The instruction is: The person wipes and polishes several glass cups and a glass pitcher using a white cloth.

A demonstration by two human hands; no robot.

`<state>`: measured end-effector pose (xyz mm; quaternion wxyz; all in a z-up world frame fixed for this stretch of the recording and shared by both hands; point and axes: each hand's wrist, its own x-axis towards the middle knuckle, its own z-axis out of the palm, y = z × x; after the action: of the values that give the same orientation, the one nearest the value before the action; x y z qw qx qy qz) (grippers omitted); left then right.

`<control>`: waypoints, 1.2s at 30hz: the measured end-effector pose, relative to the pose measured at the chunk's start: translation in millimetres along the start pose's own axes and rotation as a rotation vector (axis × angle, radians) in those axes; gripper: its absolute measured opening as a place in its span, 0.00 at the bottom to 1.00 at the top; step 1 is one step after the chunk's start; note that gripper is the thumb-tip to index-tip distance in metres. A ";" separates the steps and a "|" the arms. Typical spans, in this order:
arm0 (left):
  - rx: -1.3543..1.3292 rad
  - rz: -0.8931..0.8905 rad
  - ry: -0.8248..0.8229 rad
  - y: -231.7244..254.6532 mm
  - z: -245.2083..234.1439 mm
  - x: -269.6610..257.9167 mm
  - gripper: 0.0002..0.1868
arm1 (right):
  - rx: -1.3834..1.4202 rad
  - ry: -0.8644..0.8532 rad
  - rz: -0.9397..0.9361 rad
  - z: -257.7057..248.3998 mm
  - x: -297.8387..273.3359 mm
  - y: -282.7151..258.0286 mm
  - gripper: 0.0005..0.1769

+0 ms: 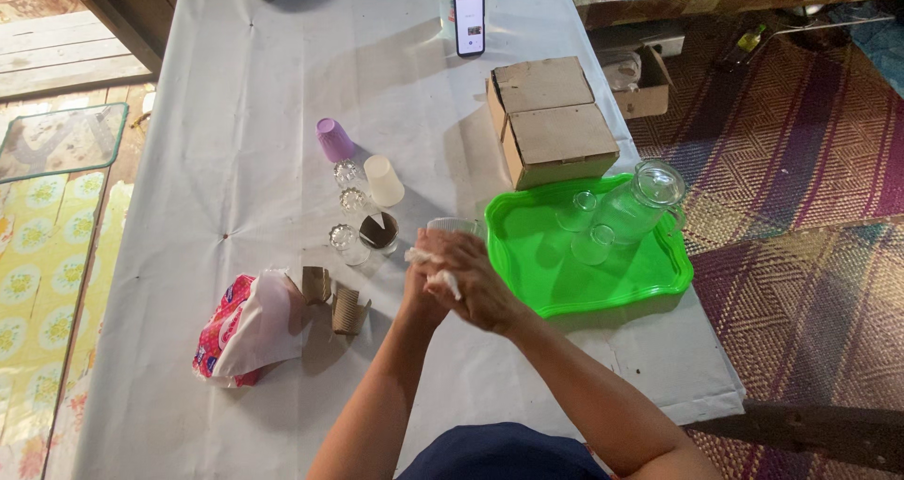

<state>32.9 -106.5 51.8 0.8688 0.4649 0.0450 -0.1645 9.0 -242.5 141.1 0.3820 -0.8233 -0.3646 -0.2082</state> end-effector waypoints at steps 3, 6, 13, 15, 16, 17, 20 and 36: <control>0.687 0.407 -0.063 1.3 10.2 -11.4 0.32 | -0.083 0.170 0.003 -5.7 11.9 29.1 0.15; -0.470 -0.176 -0.025 -2.2 17.1 -6.7 0.30 | 0.043 0.262 0.179 -10.0 15.6 41.3 0.16; 0.923 0.512 0.051 1.5 1.3 2.3 0.22 | 0.039 0.205 0.025 7.1 5.8 2.3 0.12; -0.386 -0.204 0.104 7.6 20.0 -2.4 0.34 | 0.004 0.263 0.043 5.7 7.4 18.4 0.13; -0.386 -0.207 0.104 12.9 25.5 -9.5 0.34 | 0.123 0.325 0.285 4.6 7.5 28.8 0.10; -0.323 -0.149 -0.003 17.5 31.8 -15.0 0.37 | 0.240 0.378 0.525 1.8 8.3 41.1 0.09; -0.062 -0.081 -0.093 26.6 43.8 -23.5 0.45 | 0.573 0.317 0.895 -6.7 15.0 74.1 0.12; -0.906 -0.209 -0.307 36.5 29.3 -20.2 0.51 | 1.022 0.211 0.739 -27.7 16.1 60.7 0.23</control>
<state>23.7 -107.0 101.9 0.9591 0.0034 0.0298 -0.2816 63.8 -283.8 139.4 0.8069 -0.5836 -0.0705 0.0575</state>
